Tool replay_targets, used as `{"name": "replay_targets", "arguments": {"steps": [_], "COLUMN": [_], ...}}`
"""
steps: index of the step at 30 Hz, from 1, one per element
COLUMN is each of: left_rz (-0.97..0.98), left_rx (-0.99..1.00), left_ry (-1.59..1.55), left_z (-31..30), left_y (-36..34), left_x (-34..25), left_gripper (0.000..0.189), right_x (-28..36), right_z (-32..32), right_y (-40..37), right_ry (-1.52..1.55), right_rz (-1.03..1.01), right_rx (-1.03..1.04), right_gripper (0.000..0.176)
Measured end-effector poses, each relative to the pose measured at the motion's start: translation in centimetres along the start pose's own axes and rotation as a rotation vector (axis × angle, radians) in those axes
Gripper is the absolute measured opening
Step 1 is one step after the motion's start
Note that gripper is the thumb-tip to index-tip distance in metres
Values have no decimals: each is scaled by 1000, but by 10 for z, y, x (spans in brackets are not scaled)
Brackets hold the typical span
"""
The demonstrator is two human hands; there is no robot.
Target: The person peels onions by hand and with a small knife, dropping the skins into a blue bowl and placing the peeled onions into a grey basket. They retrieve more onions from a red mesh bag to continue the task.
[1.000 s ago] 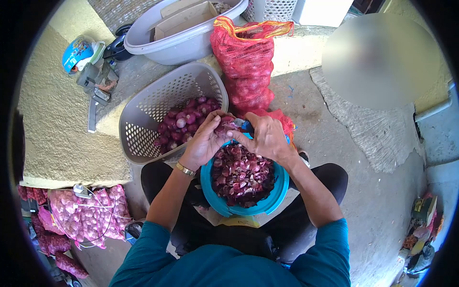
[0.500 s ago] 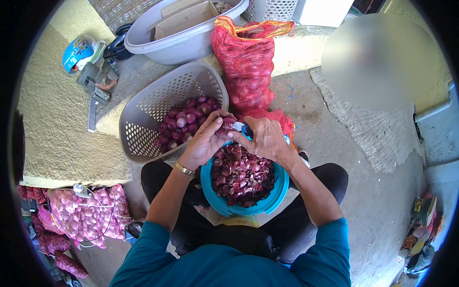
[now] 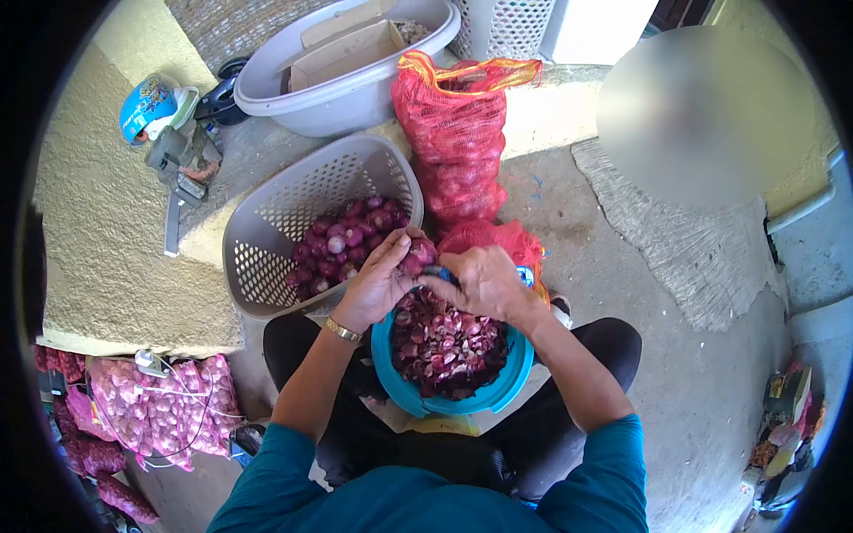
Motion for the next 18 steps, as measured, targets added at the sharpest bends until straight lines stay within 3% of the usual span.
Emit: {"name": "replay_targets", "arguments": {"steps": [3,6,7,12,18], "left_rz": [19,45,47,21,57], "left_rx": [-31,-14,-39,-105,-16], "left_ry": [34,-1,-45,-265,-219], "left_z": [-11,-13,-12,-11,-7], "left_y": [4,6,6,8,6], "left_x": [3,1,0,-5,-6], "left_gripper": [27,31,32,33,39], "right_x": [15,18,14,14,1], "right_z": [-1,1,5,-4,-17], "right_y": [-3,-6,-7,-7,5], "right_ry": [-144,-91,-161,-108,46], "right_rz": [-114,-254,-238,-206,80], "right_rx": [146,146,239,311,-184], "right_gripper": [41,42,46,50,50]}}
Point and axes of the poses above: each hand's wrist, its own y-axis towards the middle knuckle, its own z-axis out of the palm, x = y × z, the point moved 4 cm from there along y, towards the middle knuckle, and after that the axes turned 8 degrees about z, right-handed, at the moved point
